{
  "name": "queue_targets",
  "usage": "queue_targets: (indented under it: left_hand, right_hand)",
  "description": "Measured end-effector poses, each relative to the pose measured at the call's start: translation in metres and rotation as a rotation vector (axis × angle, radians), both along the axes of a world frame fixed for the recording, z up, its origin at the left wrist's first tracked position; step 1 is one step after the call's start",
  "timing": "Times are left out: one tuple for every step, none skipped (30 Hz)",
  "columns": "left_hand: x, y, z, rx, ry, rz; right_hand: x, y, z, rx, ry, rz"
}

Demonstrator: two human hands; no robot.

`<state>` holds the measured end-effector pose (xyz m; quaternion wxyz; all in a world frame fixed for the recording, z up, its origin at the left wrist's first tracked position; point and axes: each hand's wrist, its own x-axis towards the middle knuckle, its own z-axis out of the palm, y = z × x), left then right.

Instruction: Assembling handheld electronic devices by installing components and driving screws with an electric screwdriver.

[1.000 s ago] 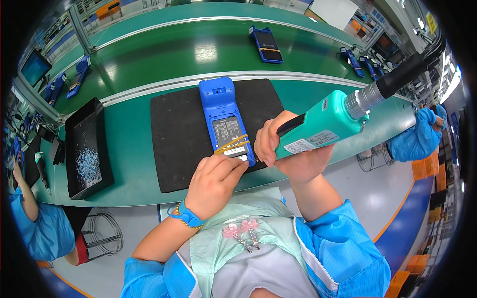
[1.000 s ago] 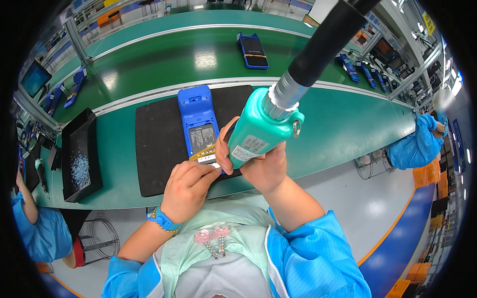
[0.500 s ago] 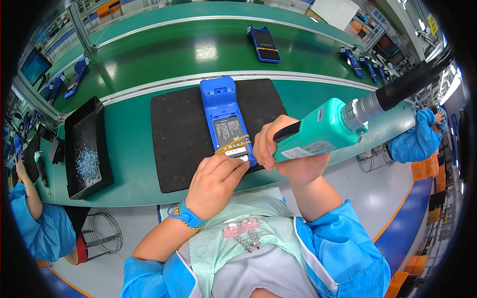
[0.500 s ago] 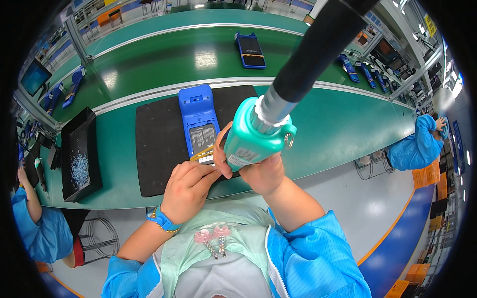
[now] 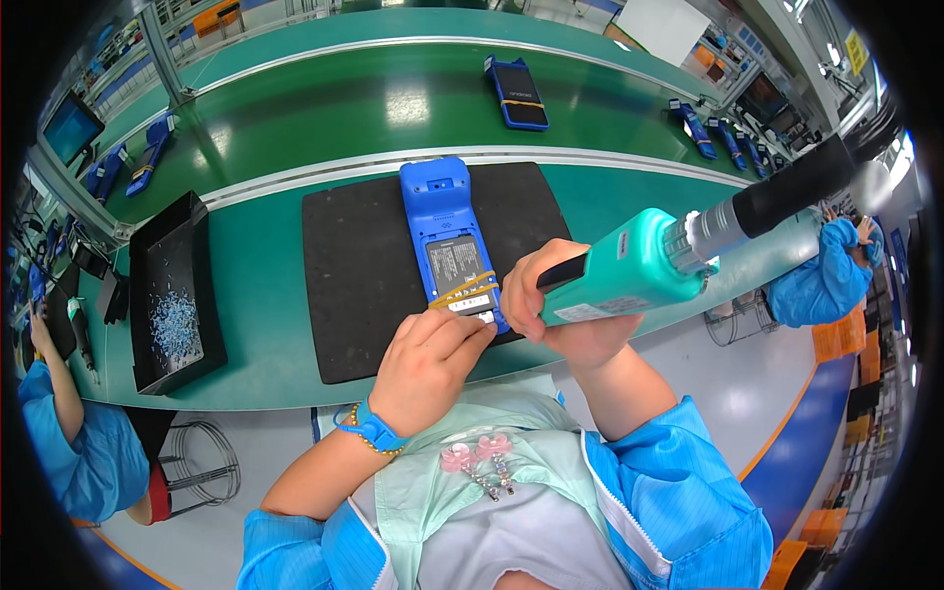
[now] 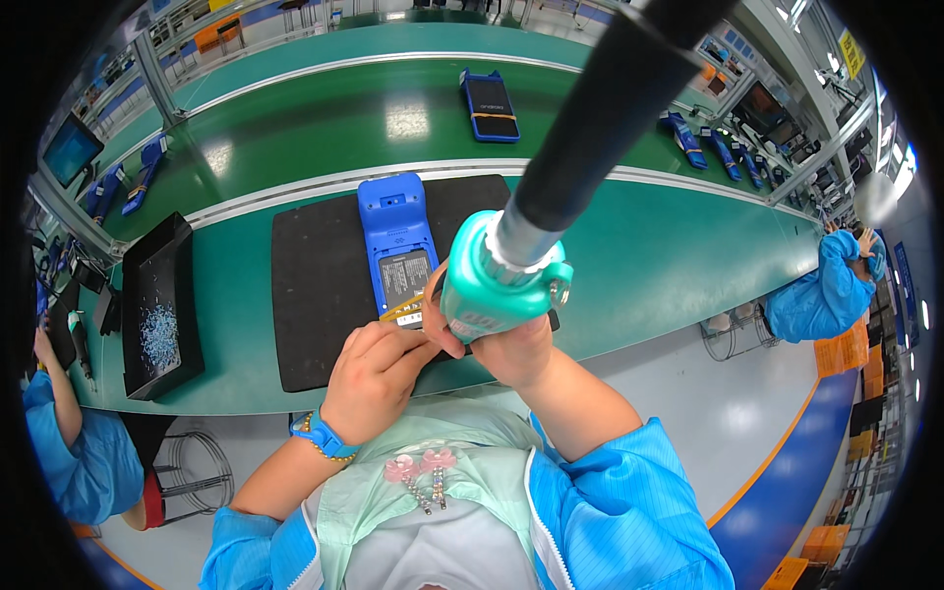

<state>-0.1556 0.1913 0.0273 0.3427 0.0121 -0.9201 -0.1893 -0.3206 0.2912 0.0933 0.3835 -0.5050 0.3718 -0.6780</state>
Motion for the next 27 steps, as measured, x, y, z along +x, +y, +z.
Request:
queue_targets:
  left_hand:
    - [0.000,0.000,0.000,-0.001,0.001,0.001]
    - [0.000,0.000,-0.001,-0.001,0.001,0.001]
    - [0.000,0.000,-0.002,0.001,0.002,0.003]
    - [0.000,-0.001,-0.002,-0.001,0.003,0.002]
    - [0.001,-0.001,-0.002,-0.001,0.003,0.002]
    - [0.001,0.000,-0.001,-0.002,0.003,0.003]
    - [0.001,0.000,-0.001,-0.007,0.001,0.001]
    - [0.001,0.000,-0.001,-0.005,0.003,0.005]
    - [0.001,0.000,-0.001,-0.007,0.004,0.004]
    - [0.000,0.001,0.001,-0.016,-0.001,-0.002]
    - [-0.002,0.004,0.003,0.041,0.032,0.032]
    - [-0.003,0.006,0.004,0.097,0.060,0.067]
    - [-0.003,0.006,0.005,0.085,0.049,0.061]
    - [-0.004,0.007,0.006,0.066,0.031,0.088]
    - [-0.006,0.008,0.008,0.047,0.013,0.111]
    - [-0.008,0.010,0.011,0.035,0.001,0.101]
    - [-0.010,0.014,0.016,0.012,-0.007,0.120]
    - [-0.011,0.015,0.019,-0.012,-0.013,0.146]
    - [-0.012,0.016,0.017,-0.022,-0.026,0.142]
    - [-0.013,0.016,0.011,-0.085,-0.009,0.115]
    - [-0.014,0.017,0.008,-0.145,0.008,0.088]
    - [-0.014,0.019,0.007,-0.151,-0.004,0.084]
    - [-0.014,0.021,0.007,-0.234,-0.016,0.098]
    - [-0.014,0.025,0.009,-0.317,-0.022,0.110]
    - [-0.012,0.028,0.010,-0.324,-0.028,0.107]
    - [-0.010,0.030,0.012,-0.348,-0.056,0.098]
    - [-0.011,0.028,0.014,-0.380,-0.084,0.088]
  right_hand:
    - [0.000,0.000,-0.001,-0.011,-0.022,-0.022]
    - [0.001,0.000,0.002,-0.013,-0.021,-0.022]
    - [0.003,0.000,0.007,-0.029,-0.077,-0.038]
    - [0.005,0.000,0.012,-0.046,-0.133,-0.054]
    - [0.005,0.000,0.016,-0.048,-0.132,-0.056]
    - [0.005,0.001,0.020,-0.054,-0.155,-0.056]
    - [0.004,0.003,0.022,-0.060,-0.178,-0.057]
    - [0.004,0.004,0.023,-0.065,-0.181,-0.058]
    - [0.005,0.006,0.024,-0.070,-0.168,-0.094]
    - [0.005,0.009,0.025,-0.075,-0.158,-0.130]
    - [0.004,0.011,0.026,-0.085,-0.164,-0.136]
    - [0.003,0.014,0.027,-0.073,-0.153,-0.152]
    - [0.001,0.016,0.029,-0.060,-0.143,-0.167]
    - [-0.001,0.016,0.030,-0.071,-0.156,-0.173]
    - [-0.004,0.017,0.032,-0.086,-0.147,-0.166]
    - [-0.007,0.018,0.033,-0.100,-0.138,-0.161]
    - [-0.010,0.018,0.034,-0.110,-0.152,-0.172]
    - [-0.014,0.016,0.035,-0.133,-0.149,-0.166]
    - [-0.017,0.015,0.036,-0.155,-0.146,-0.161]
    - [-0.020,0.015,0.038,-0.161,-0.189,-0.155]
    - [-0.022,0.015,0.039,-0.167,-0.202,-0.160]
    - [-0.025,0.015,0.041,-0.183,-0.196,-0.151]
    - [-0.027,0.015,0.042,-0.200,-0.190,-0.141]
    - [-0.027,0.016,0.046,-0.203,-0.212,-0.116]
    - [-0.028,0.017,0.046,-0.209,-0.219,-0.117]
    - [-0.029,0.018,0.044,-0.225,-0.225,-0.119]
    - [-0.033,0.016,0.043,-0.250,-0.231,-0.121]
